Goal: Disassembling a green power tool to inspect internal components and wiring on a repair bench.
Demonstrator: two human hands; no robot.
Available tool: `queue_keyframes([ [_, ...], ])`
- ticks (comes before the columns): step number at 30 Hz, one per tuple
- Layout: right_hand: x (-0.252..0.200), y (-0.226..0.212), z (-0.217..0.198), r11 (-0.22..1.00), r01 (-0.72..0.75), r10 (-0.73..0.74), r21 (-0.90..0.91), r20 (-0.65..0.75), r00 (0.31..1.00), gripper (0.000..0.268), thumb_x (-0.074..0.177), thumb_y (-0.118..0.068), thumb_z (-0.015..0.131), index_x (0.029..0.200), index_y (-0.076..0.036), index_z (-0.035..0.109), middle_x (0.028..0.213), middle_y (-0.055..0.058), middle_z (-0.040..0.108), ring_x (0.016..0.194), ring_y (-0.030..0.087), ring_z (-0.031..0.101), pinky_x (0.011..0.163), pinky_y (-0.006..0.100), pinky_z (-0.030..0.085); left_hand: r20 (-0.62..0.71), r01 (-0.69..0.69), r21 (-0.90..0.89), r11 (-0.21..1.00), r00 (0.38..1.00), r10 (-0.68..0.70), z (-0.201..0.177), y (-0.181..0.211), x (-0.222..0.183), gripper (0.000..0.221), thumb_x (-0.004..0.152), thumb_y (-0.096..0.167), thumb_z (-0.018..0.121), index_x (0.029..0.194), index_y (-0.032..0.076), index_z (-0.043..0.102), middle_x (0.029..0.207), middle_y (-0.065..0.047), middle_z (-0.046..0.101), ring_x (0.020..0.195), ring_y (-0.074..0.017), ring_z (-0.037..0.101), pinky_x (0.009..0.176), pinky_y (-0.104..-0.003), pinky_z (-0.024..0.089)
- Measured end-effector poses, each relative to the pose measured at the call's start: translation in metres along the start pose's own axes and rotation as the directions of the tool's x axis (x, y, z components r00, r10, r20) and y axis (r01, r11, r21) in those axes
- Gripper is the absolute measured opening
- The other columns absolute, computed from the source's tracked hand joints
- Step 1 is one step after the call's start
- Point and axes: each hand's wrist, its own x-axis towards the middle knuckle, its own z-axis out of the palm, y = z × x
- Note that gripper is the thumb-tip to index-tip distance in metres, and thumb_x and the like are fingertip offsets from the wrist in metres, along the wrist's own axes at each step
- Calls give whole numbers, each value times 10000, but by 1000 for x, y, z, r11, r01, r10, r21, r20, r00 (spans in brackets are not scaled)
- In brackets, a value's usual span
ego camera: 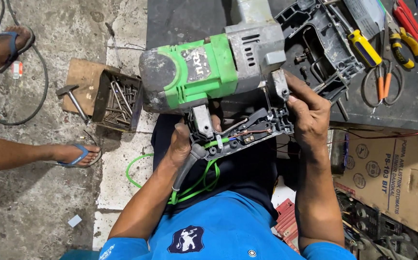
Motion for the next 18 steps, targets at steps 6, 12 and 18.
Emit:
queue_keyframes([
  [6,-3,5,0,1000,-8,7,-13,-45,999,365,1041,-115,570,1377,17,623,1365,240,643,1350,304,551,1113,465,479,18,-79,-86,993,997,81,-19,-15,5,836,883,756,550,1161,-32,549,1005,-248,685,634,-159,675,402,-175,545],
  [12,-3,9,-1,999,33,-34,-26,-34,999,374,1025,-86,575,1378,27,623,1376,253,635,1345,303,549,1118,466,483,14,-48,-46,998,999,49,-23,-10,1,723,912,699,606,1181,29,570,1005,-159,717,692,-76,689,476,-140,567],
  [18,-4,12,-1,1000,24,-24,13,-55,998,370,1021,-77,586,1371,37,622,1364,264,637,1331,317,561,1105,472,489,-5,20,-153,988,1000,-21,-18,-12,-1,655,968,682,520,1173,66,604,983,-134,729,693,-57,674,481,-133,553],
])
